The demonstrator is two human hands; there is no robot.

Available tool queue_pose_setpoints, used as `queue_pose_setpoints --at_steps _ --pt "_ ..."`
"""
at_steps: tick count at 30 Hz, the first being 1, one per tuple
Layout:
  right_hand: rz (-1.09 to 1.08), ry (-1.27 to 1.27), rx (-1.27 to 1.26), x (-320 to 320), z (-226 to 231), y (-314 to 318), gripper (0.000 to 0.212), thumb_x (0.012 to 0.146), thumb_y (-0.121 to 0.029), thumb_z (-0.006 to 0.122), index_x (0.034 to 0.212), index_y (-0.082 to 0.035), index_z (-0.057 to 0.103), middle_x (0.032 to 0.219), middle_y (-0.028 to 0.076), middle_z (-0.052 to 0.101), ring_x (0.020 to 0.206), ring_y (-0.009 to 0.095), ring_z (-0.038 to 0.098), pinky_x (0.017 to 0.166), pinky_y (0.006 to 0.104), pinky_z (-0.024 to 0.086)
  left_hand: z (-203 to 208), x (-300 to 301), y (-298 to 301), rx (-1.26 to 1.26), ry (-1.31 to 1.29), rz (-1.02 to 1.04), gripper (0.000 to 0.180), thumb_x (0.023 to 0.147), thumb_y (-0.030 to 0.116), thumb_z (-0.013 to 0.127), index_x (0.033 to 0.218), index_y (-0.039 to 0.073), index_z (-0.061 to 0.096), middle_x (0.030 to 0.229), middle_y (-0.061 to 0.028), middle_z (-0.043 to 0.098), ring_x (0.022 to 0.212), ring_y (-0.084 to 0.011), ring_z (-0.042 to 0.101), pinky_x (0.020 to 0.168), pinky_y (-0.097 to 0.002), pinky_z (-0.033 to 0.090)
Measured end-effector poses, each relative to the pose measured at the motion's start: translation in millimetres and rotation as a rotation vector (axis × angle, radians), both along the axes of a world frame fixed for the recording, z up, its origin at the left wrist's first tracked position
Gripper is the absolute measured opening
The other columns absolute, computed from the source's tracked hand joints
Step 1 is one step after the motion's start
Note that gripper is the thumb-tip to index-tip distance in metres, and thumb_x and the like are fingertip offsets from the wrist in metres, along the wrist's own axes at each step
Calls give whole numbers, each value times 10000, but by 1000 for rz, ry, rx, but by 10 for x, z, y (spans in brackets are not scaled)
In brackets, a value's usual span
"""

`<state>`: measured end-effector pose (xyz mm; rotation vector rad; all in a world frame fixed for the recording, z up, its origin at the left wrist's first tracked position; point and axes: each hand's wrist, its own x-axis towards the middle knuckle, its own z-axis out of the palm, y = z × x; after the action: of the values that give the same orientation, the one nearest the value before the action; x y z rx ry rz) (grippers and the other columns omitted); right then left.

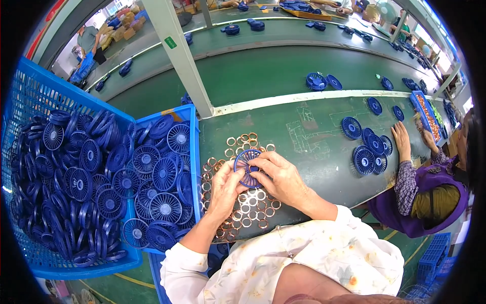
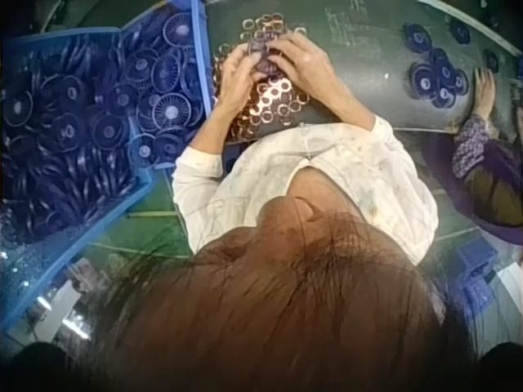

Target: The person attaches metal rings to blue plastic components by hand on an assembly line.

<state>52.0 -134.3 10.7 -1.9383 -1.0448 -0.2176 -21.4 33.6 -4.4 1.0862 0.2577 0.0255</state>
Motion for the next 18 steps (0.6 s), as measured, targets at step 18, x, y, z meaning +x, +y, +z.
queue_pose_setpoints --at_steps 18 --pt "-87 25 74 -57 -8 58 224 839 -65 737 1034 3 651 977 160 649 884 344 659 770 418 551 -17 -16 -56 89 -91 10 202 1014 98 523 1201 27 550 1144 -94 649 1012 -155 674 870 -335 605"
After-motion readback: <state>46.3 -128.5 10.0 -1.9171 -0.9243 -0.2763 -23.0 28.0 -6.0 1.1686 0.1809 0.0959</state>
